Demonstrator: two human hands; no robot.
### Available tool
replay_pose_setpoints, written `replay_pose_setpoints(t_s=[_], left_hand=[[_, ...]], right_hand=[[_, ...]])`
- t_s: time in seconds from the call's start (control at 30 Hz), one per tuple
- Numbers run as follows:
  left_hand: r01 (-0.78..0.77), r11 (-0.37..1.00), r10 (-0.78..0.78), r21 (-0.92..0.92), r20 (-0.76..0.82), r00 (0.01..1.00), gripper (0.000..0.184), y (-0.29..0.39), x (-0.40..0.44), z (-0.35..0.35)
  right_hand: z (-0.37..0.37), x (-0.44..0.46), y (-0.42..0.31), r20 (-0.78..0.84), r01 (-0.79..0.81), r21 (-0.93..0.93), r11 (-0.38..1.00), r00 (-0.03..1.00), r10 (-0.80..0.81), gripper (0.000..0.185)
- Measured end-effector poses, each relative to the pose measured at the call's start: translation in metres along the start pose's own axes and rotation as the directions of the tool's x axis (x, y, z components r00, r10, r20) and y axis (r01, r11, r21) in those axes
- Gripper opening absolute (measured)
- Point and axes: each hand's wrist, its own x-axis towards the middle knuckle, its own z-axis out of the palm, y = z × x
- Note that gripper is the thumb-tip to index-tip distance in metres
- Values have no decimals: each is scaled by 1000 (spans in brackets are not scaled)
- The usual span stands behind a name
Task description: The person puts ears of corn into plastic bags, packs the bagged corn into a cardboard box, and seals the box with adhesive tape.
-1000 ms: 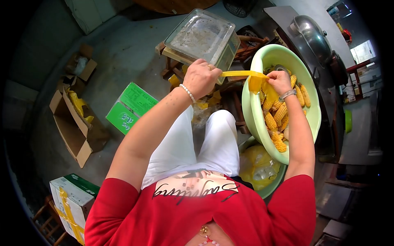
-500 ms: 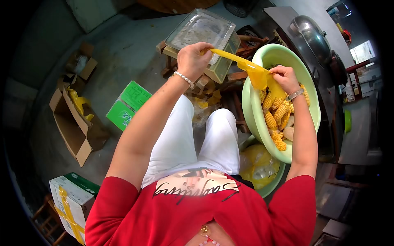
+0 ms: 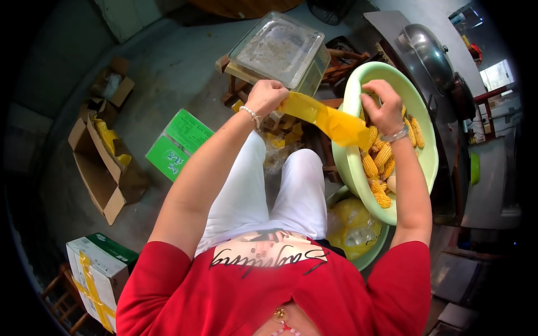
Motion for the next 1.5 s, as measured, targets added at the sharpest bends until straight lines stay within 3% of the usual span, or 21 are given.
replay_pose_setpoints(t_s=[0.03,0.13,0.33,0.43,0.63,0.87,1.07,1.23,1.27,1.33,1.37,1.4,1.43,1.47,1.5], left_hand=[[10,1000,-10,25,-15,1000,19,0,0,1],[25,998,-22,55,-59,998,22,2,-1,4],[13,998,-7,68,-87,996,23,8,-4,8],[15,995,-9,101,-57,998,24,12,-10,5],[-63,991,74,121,-93,993,18,7,-13,10],[-1,989,16,145,-104,994,24,0,-8,9],[63,998,-66,-20,-192,979,26,-14,2,10],[94,995,-83,30,-262,962,24,-10,7,8],[102,994,-84,50,-274,958,24,-10,7,8],[19,999,-40,-49,-484,874,20,-38,29,-1],[-25,964,-118,-263,-514,850,22,-50,32,-21],[87,895,-323,-438,-500,804,20,-44,21,-43],[52,886,-316,-460,-518,795,14,-55,19,-63],[32,955,-199,-295,-559,805,9,-77,22,-86],[-45,931,-183,-361,-570,801,6,-74,13,-93]], right_hand=[[5,1,-15,-19,123,-68,990,992,-124,23],[14,4,-56,85,263,-135,955,964,-253,23],[53,-10,-37,236,153,-376,914,970,-65,17],[55,-13,-30,252,169,-384,908,965,-74,11],[41,-7,-28,292,-43,-240,970,950,114,9],[33,-12,-27,213,113,-202,973,975,-69,7],[22,-19,-36,72,187,-142,972,981,-179,2],[15,-24,-39,11,271,-126,954,962,-272,5],[11,-25,-40,-27,244,-114,963,968,-249,6],[0,-28,-38,-101,190,-92,977,975,-199,7],[-11,-36,-29,-168,66,-95,993,982,-81,7],[-26,-46,-12,-235,-58,-88,994,971,36,6],[-42,-59,14,-281,-160,-64,985,950,136,6],[-55,-74,43,-322,-259,-32,965,917,236,5],[-67,-90,69,-269,-451,120,885,843,466,9]])
